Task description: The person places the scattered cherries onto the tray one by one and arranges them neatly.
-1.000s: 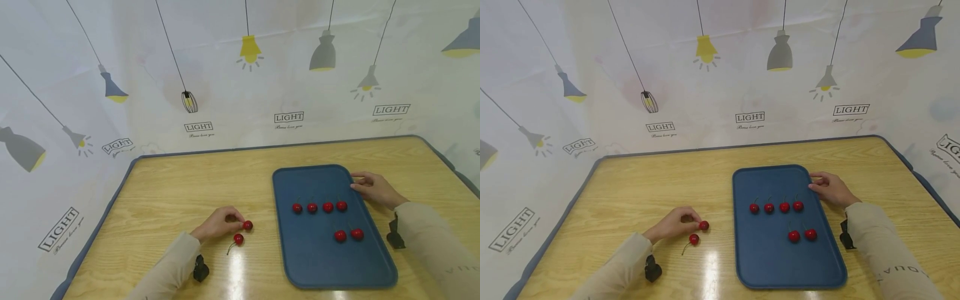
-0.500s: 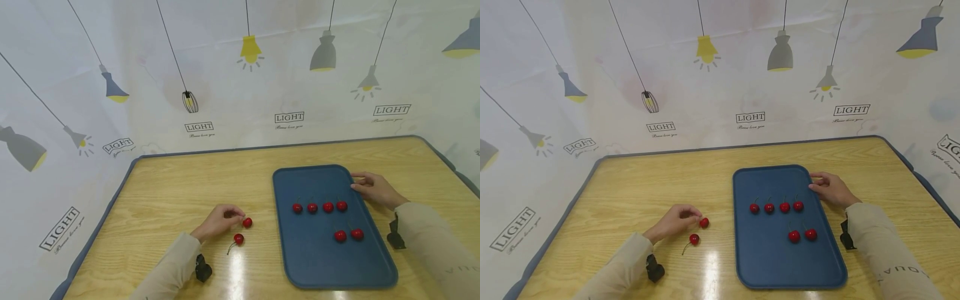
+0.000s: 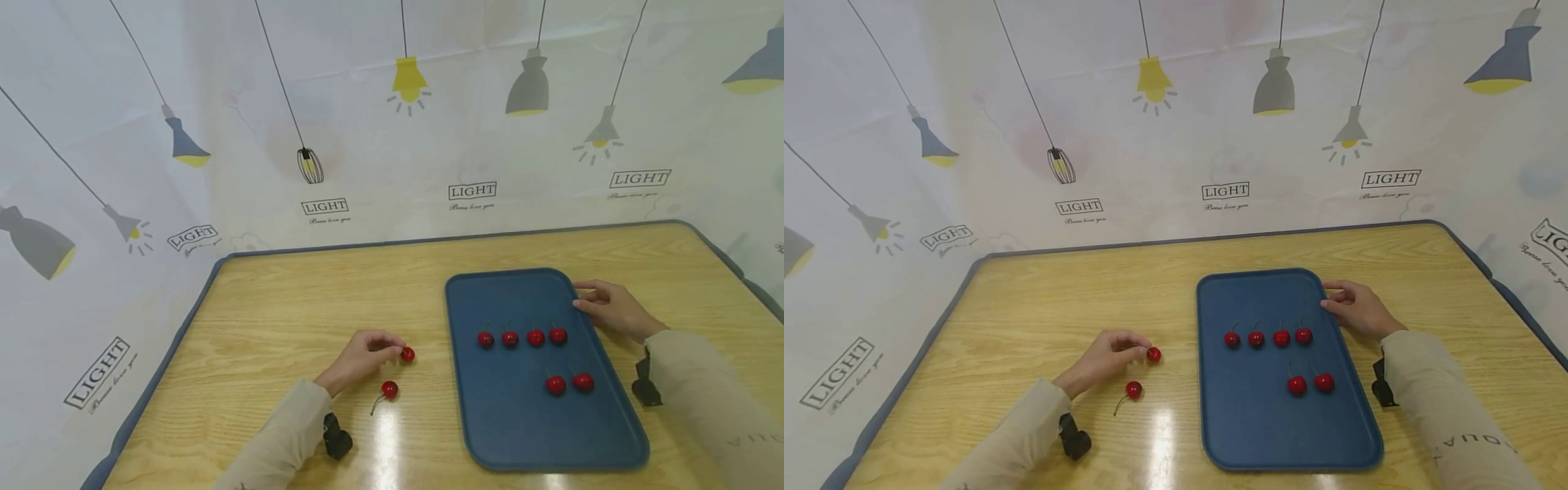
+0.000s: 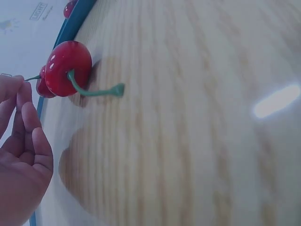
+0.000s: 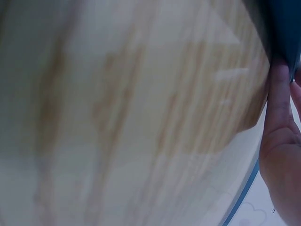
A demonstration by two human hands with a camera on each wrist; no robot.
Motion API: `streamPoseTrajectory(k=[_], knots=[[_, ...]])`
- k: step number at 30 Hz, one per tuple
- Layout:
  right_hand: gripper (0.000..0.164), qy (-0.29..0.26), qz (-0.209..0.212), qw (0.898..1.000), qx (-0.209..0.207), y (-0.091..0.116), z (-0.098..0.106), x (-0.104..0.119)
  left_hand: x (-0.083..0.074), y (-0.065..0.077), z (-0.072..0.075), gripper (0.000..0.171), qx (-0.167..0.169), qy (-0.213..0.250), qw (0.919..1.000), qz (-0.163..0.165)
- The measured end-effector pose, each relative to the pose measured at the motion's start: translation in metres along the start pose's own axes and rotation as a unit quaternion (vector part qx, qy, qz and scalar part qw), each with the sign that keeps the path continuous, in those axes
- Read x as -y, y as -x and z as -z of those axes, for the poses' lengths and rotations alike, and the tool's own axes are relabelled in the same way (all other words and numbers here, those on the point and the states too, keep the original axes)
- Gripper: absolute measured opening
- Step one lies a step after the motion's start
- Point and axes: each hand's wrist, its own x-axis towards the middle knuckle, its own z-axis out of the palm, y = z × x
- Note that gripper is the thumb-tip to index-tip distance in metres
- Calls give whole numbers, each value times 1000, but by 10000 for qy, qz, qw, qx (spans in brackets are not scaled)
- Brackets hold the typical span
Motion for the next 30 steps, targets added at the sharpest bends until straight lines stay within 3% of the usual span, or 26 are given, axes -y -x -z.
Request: streamPoseTrajectory(k=[10,15,24,30], knots=[[57,24,30,10000,42,-1,1,-1,-4,1,-4,25,3,25,9999,-121],[56,-26,17,10000,57,0,1,-1,-9,1,-5,26,-55,-325,9988,-368],[56,-120,14,9999,60,0,0,1,-25,0,-16,23,131,-849,9930,-817],[57,-76,35,9999,60,-1,0,0,-43,0,-29,19,290,-798,9905,-1078]])
